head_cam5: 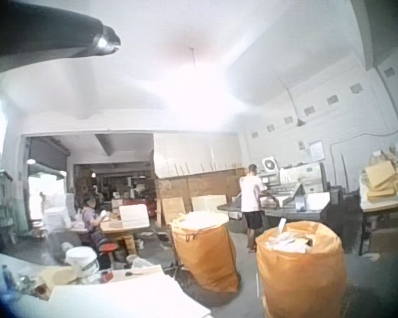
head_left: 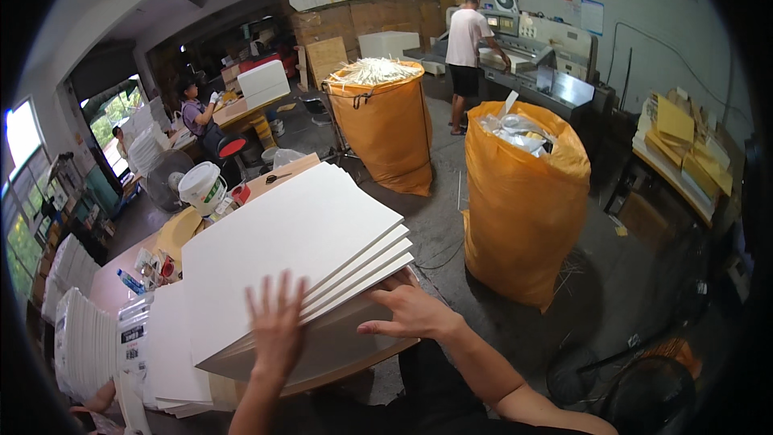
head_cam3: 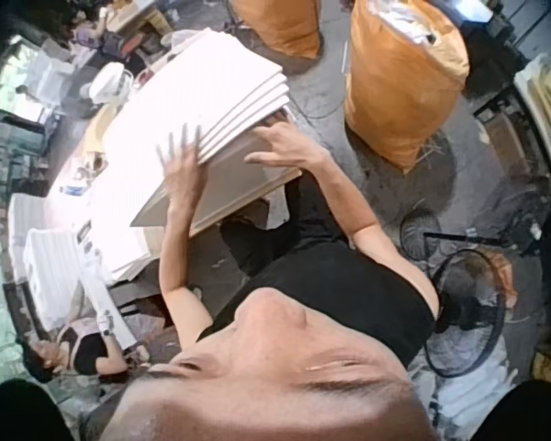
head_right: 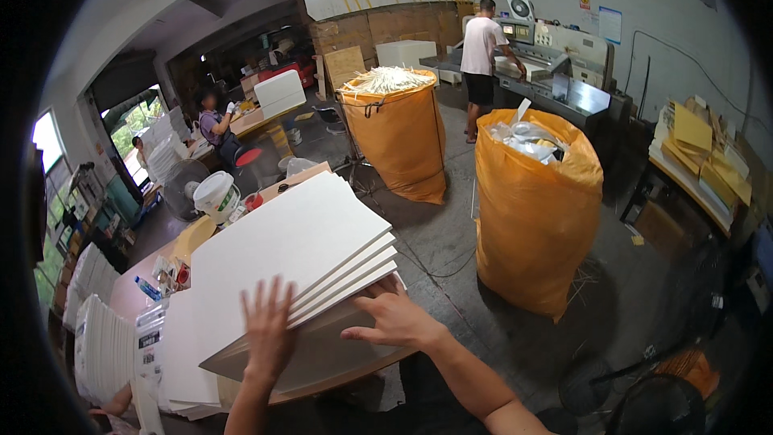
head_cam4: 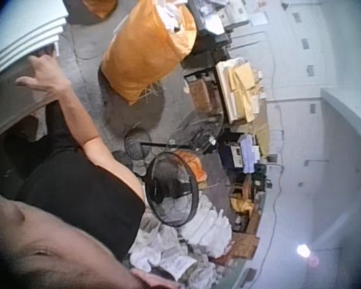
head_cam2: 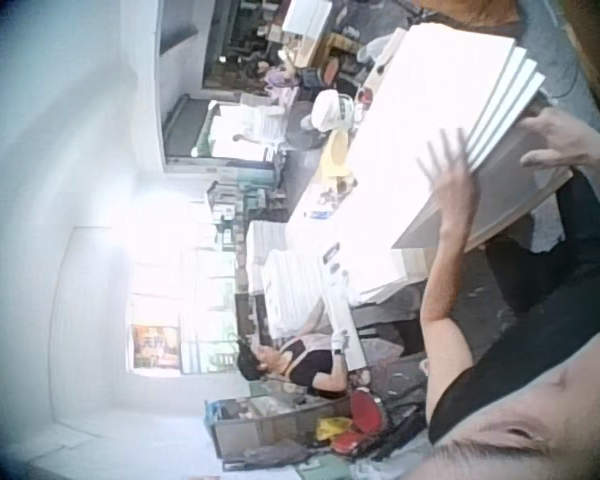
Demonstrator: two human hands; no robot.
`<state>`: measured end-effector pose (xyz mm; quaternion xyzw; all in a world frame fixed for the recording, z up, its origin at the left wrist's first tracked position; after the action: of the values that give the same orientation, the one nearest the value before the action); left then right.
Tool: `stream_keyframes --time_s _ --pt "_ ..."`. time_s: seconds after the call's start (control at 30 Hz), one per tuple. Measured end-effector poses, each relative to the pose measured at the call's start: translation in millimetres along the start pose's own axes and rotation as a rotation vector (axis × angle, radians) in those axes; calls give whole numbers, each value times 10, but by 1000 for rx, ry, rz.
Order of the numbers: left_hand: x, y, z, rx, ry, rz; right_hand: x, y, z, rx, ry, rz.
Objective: The person stacks large white paper sheets by hand on a table, aligning the edges and moving piles from one side to the other.
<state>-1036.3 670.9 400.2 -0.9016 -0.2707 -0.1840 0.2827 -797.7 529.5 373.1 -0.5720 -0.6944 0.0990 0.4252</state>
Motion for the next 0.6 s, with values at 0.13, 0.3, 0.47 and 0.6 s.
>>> stream_keyframes --time_s 0.13,0.3,0.47,0.6 --pt "-1067 -865 94 123 91 -484 -8 -96 4 -19 -38 64" --pt "-1499 -1403 5 205 244 -432 -149 48 321 -225 -30 102" --pt "-1499 -876 -632 186 253 -342 -111 -42 298 -313 103 -39" --pt "-1970 -463 -745 190 284 -316 -98 -79 292 -123 52 22"
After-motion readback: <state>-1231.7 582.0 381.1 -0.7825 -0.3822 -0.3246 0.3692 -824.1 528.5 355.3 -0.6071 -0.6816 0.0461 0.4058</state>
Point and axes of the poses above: each hand's wrist, its own x-axis towards the middle knuckle, its own z-axis out of the palm, y = z × x, the point moved 1 cm from there along x, towards the middle knuckle, and after that the axes turned 14 degrees about x, right-handed, at the moved point
